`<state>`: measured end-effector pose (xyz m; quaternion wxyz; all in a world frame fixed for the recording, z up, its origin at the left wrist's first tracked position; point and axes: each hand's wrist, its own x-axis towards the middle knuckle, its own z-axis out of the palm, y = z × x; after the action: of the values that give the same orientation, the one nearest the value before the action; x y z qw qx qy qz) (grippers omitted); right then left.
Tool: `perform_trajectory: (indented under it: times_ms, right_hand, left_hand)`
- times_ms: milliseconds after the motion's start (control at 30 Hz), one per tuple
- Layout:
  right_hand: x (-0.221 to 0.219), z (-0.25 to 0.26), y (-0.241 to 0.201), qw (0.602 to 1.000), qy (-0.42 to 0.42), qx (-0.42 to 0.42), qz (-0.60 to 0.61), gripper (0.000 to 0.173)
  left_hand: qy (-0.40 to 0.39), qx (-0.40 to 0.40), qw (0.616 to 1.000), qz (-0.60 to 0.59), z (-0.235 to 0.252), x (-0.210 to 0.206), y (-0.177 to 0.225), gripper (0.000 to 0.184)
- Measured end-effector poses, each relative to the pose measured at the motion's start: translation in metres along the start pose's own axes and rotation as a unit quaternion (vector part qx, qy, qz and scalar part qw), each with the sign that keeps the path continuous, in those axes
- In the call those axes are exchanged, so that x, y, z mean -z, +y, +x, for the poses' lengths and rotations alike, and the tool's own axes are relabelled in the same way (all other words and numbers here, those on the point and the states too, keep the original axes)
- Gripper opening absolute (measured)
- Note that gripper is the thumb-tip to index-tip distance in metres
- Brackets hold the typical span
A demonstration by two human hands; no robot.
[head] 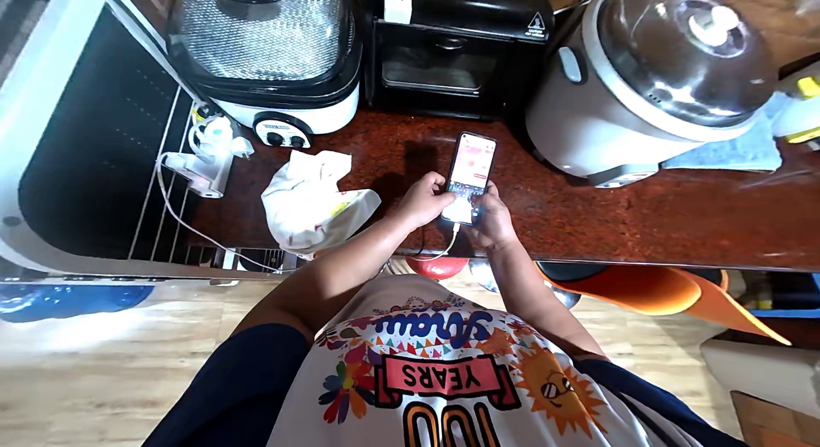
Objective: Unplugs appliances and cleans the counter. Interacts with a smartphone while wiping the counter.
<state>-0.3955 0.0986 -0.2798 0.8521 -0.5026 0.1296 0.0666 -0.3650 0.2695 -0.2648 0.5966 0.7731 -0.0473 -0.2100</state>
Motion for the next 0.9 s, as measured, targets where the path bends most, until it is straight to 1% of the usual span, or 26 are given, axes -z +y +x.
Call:
perform_trajectory:
  times_ms: [67,200,233,333,400,467,567,667,733,900]
  right_hand:
    - [-0.002,-0.001,0.0,1.0,0.001,0.0,-0.008,0.042]
    - [-0.004,-0.004,-0.001,1.0,0.002,-0.002,-0.028,0.041]
    - [-0.003,-0.004,-0.001,1.0,-0.009,0.002,-0.026,0.044]
    - [0.003,-0.003,0.002,0.998,-0.046,0.019,-0.026,0.06]
    - [0.007,-0.002,0.003,0.997,-0.064,0.029,-0.036,0.07]
    - [0.012,-0.001,0.004,0.996,-0.079,0.034,-0.037,0.076]
    - [0.017,-0.001,0.005,0.994,-0.096,0.037,-0.033,0.082]
    - [0.016,-0.002,0.002,0.995,-0.078,0.035,-0.042,0.086]
    - [0.016,-0.003,0.0,0.997,-0.067,0.029,-0.04,0.088]
    - [0.017,-0.002,0.001,0.997,-0.066,0.031,-0.038,0.088]
  left_hand:
    - [0.004,0.009,1.0,0.014,0.0,-0.001,0.002,0.05]
    - [0.012,0.032,0.999,0.039,0.0,-0.004,0.006,0.051]
    - [0.012,0.036,0.998,0.05,0.001,-0.005,0.006,0.053]
    - [0.011,0.051,0.996,0.072,0.003,-0.008,0.006,0.057]
    - [0.01,0.053,0.995,0.078,0.003,-0.009,0.006,0.056]
    - [0.01,0.049,0.996,0.08,0.003,-0.008,0.006,0.057]
    - [0.001,0.025,0.998,0.051,0.0,-0.005,0.007,0.056]
    - [-0.024,0.006,1.0,-0.006,-0.003,-0.002,0.006,0.049]
    - [-0.036,0.002,0.999,-0.02,-0.005,0.0,0.004,0.046]
    - [-0.042,0.003,0.999,-0.027,-0.007,0.001,0.004,0.049]
